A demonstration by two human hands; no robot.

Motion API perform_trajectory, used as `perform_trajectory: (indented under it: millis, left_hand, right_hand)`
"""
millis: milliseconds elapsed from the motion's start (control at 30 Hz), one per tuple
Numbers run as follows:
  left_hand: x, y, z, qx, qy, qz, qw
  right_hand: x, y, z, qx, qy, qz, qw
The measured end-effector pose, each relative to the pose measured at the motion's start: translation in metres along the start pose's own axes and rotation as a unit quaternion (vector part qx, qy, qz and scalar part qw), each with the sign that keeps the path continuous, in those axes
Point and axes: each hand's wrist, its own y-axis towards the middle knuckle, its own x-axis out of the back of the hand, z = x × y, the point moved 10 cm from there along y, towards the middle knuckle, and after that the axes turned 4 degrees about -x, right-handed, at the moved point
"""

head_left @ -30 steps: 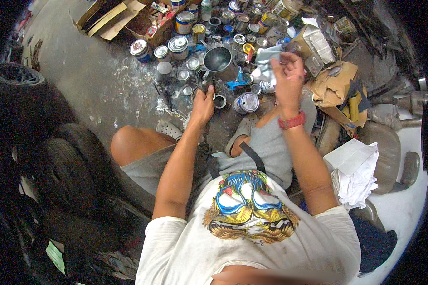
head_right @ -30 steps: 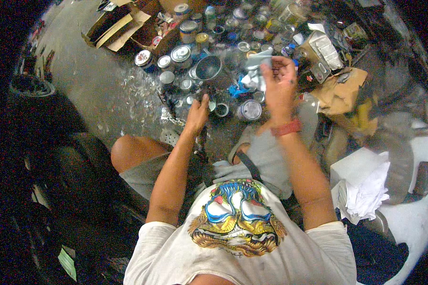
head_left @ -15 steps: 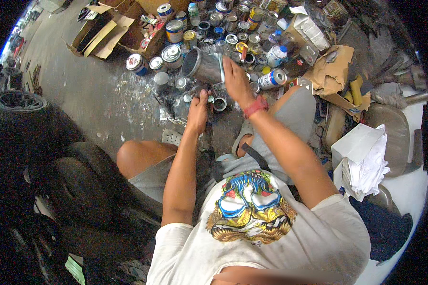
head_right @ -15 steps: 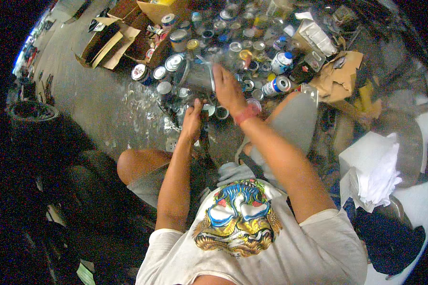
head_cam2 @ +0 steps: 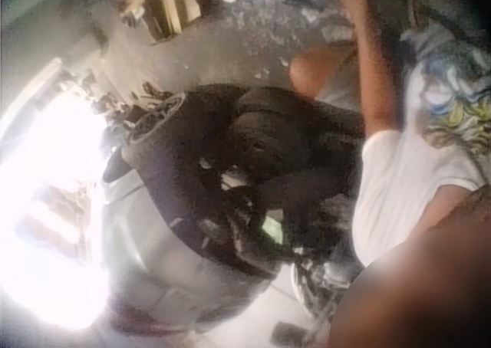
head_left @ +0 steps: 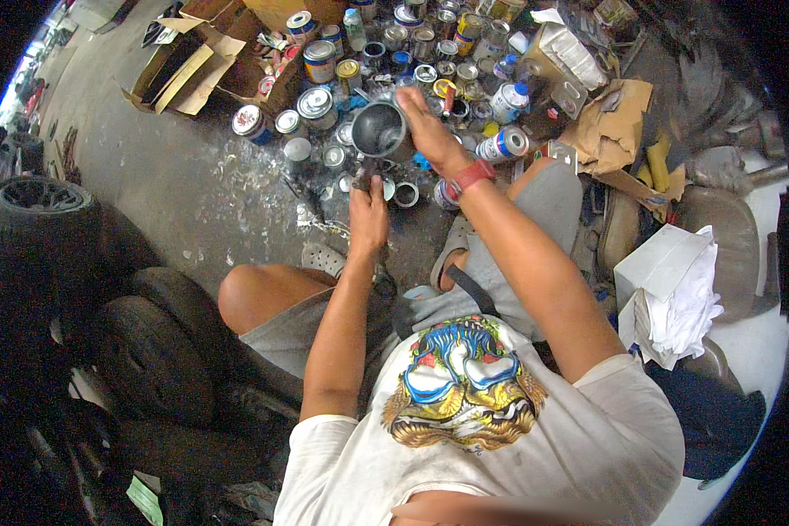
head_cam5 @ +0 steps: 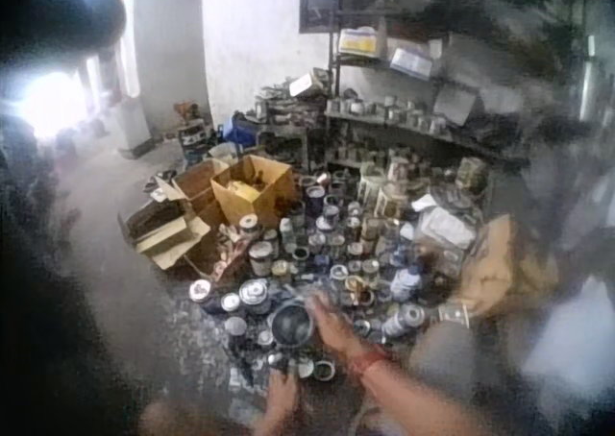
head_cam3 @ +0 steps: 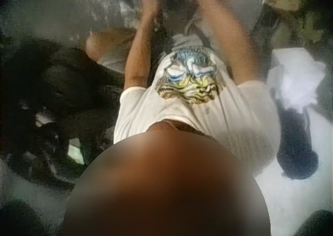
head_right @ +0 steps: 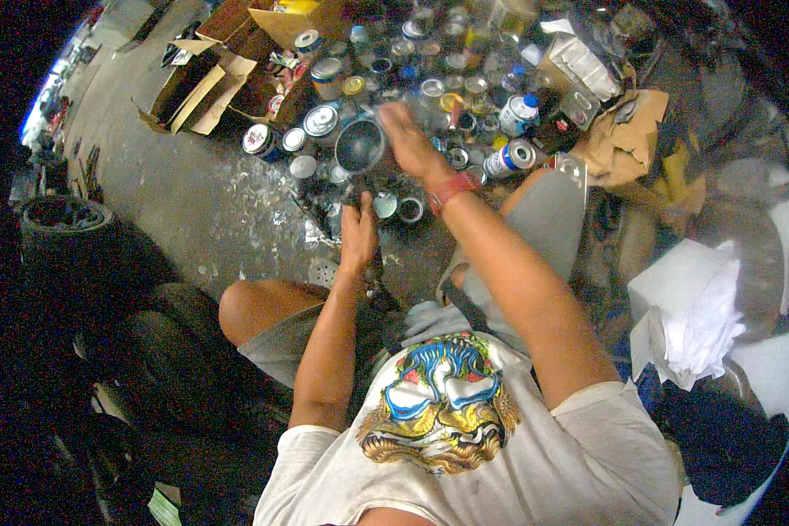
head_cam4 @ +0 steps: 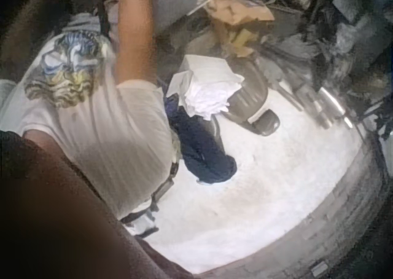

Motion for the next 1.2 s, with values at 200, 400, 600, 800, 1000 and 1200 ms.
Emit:
perform_trajectory:
  millis: [200, 400, 600, 800, 1000, 1200]
  left_hand:
    - [0.015, -0.008, -0.047, -0.181, 0.063, -0.082, 0.978]
    - [0.008, -0.013, -0.070, -0.241, 0.122, -0.072, 0.960]
    - [-0.008, -0.014, -0.076, -0.246, 0.174, -0.004, 0.953]
    - [-0.021, -0.013, -0.067, -0.251, 0.221, 0.012, 0.942]
    - [-0.010, 0.001, -0.052, -0.230, 0.173, -0.006, 0.958]
    - [-0.004, 0.007, -0.050, -0.190, 0.164, -0.012, 0.968]
  right_hand:
    - [0.023, -0.076, -0.060, -0.225, 0.284, -0.025, 0.932]
    - [0.068, -0.065, -0.016, -0.215, 0.157, 0.031, 0.963]
    - [0.050, -0.032, 0.057, -0.052, -0.314, 0.266, 0.910]
    - [-0.036, -0.079, 0.050, 0.183, -0.738, 0.286, 0.583]
    - [-0.058, -0.114, 0.044, 0.334, -0.721, 0.323, 0.515]
    - [-0.061, -0.099, 0.059, 0.385, -0.725, 0.320, 0.473]
